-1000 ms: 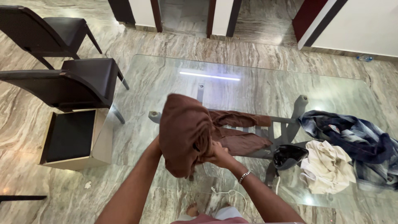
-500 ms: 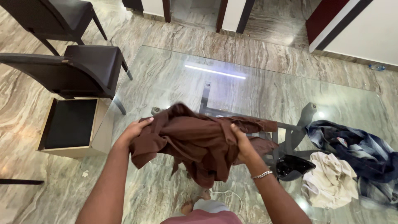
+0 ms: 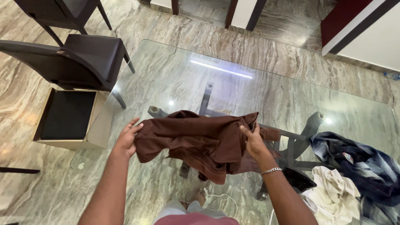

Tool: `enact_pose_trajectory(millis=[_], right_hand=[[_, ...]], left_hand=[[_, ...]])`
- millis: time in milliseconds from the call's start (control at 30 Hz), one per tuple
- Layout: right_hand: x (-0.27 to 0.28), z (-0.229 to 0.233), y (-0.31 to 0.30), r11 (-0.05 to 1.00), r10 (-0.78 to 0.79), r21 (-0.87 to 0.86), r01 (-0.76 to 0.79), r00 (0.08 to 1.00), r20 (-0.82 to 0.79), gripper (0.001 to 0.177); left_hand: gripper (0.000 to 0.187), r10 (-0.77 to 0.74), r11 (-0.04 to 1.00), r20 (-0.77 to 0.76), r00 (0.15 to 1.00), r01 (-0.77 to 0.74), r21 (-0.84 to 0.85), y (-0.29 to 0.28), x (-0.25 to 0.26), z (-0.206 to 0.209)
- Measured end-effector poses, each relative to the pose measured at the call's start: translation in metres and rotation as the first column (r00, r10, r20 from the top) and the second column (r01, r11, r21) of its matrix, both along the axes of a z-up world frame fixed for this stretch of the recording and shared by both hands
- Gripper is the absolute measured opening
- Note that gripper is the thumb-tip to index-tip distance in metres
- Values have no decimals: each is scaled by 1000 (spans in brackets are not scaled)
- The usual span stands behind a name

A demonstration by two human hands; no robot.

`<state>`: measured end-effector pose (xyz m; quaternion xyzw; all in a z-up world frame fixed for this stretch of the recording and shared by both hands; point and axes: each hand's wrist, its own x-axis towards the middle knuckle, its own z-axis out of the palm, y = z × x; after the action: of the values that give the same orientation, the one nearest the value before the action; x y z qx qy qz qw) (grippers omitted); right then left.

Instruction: The person irons a brown long-sleeved shirt on a glass dining table. They repeatedly unfold, smooth, and iron different sections of the shirt, including the sleeves and body, using a handheld electric iron. The person adjusts the garment frequently to ensure all areas are pressed.

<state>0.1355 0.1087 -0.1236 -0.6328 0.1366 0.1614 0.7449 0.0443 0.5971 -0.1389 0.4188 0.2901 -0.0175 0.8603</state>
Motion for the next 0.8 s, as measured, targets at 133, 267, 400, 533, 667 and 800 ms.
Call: enact_pose_trajectory(millis=[133, 267, 400, 533, 667, 800], right_hand=[[4, -46, -13, 818, 137, -562, -125, 990, -21, 132], [-16, -58, -14, 369, 237, -897, -244, 958, -163, 129], [-54, -53, 7, 232, 402, -891, -390, 873, -277, 119], [-94, -66, 40, 97, 508, -890, -445, 792, -340, 118], [-113, -70, 63, 34, 512, -900, -434, 781, -357, 117], [-113, -64, 81, -26, 431, -931, -364, 836, -339, 102]], left_hand=[[45, -23, 988, -34, 999, 17, -155, -22, 9, -10], [41, -131, 988, -47, 990, 127, -91, -59, 4, 5], [42, -266, 962, -24, 964, 264, -77, -91, -15, 22], [40, -327, 943, -69, 943, 320, -96, -115, -29, 28], [22, -354, 928, -110, 929, 364, 79, -114, -27, 6], [16, -360, 777, -45, 932, 326, 538, -91, -10, -29]])
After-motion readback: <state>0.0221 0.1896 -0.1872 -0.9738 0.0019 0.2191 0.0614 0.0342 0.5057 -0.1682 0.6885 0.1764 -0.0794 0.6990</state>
